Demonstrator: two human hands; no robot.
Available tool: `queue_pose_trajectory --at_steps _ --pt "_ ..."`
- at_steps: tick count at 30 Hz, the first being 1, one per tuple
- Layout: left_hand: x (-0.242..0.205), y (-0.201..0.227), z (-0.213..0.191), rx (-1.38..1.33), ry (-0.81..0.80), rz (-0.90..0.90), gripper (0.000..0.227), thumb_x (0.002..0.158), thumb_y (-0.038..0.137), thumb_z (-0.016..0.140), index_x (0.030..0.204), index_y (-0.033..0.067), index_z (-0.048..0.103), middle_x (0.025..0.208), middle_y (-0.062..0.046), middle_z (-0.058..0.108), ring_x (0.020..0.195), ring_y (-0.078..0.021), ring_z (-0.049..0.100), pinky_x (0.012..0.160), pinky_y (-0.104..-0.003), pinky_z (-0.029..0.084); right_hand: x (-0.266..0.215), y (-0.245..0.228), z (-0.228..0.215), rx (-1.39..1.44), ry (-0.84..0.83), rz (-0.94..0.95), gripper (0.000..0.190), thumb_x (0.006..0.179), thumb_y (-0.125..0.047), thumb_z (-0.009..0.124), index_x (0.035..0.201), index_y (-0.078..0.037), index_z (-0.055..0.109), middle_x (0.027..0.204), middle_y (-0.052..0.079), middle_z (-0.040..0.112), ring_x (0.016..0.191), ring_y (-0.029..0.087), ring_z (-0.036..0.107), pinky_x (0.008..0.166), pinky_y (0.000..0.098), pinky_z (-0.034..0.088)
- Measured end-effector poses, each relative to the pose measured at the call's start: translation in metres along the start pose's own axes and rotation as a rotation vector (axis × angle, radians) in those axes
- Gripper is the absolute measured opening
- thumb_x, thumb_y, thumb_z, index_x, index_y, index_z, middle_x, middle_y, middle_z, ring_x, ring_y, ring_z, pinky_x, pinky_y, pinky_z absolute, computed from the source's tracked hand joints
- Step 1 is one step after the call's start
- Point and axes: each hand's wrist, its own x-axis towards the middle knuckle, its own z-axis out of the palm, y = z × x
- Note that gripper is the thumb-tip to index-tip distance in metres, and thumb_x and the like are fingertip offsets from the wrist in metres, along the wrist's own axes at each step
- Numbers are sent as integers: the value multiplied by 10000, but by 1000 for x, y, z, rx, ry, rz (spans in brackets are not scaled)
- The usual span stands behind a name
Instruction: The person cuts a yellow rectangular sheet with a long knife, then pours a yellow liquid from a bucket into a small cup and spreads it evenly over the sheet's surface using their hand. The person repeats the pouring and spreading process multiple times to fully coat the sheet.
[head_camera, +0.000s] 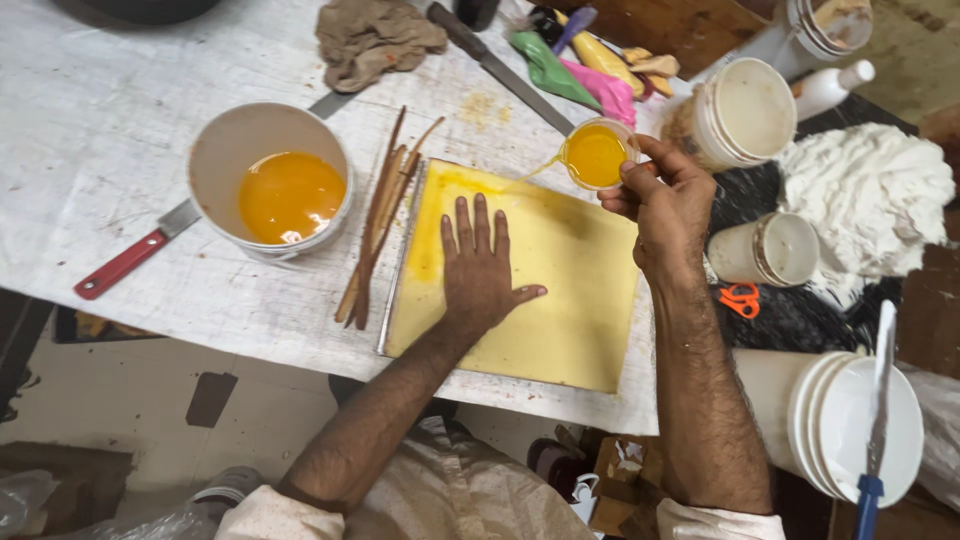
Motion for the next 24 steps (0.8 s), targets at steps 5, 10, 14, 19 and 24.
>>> queue_pose_trajectory --at_steps 5,10,14,19,24 --pt "-1 53 8 -3 -124 112 1281 654 882 625 1577 46 324 1658 -309 100 1520 -518 9 1196 -673 17 1 13 -54 -30 44 -40 390 967 35 634 1356 63 647 846 67 633 630 170 723 584 265 638" --pt "-9 101 25 13 -195 315 1286 680 929 561 1590 55 314 1679 -264 118 1535 -501 23 1207 -665 36 -2 22 -102 -98 160 -20 377 969 31 621 1342 83 606 845 93 689 617 172 718 585 264 640" --pt "-14 129 43 29 -255 536 1234 729 954 471 1592 84 323 1696 -216 145 1549 -468 57 1219 -656 61 -3 26 -132 -146 213 -22 367 978 41 608 1341 97 609 836 77 647 635 168 730 601 268 652" --pt "-1 129 53 18 -267 545 1197 741 944 443 1601 124 300 1716 -108 131 1565 -392 30 1219 -673 19 -1 27 -149 -177 233 -26 359 985 39 604 1340 96 607 851 78 650 629 164 721 595 268 648" --pt "34 81 37 78 -254 235 1244 701 937 488 1618 140 220 1710 -102 65 1550 -401 -45 1194 -663 -53 4 26 -143 -186 218 -28 358 979 40 616 1332 98 615 856 84 664 628 167 717 588 271 640"
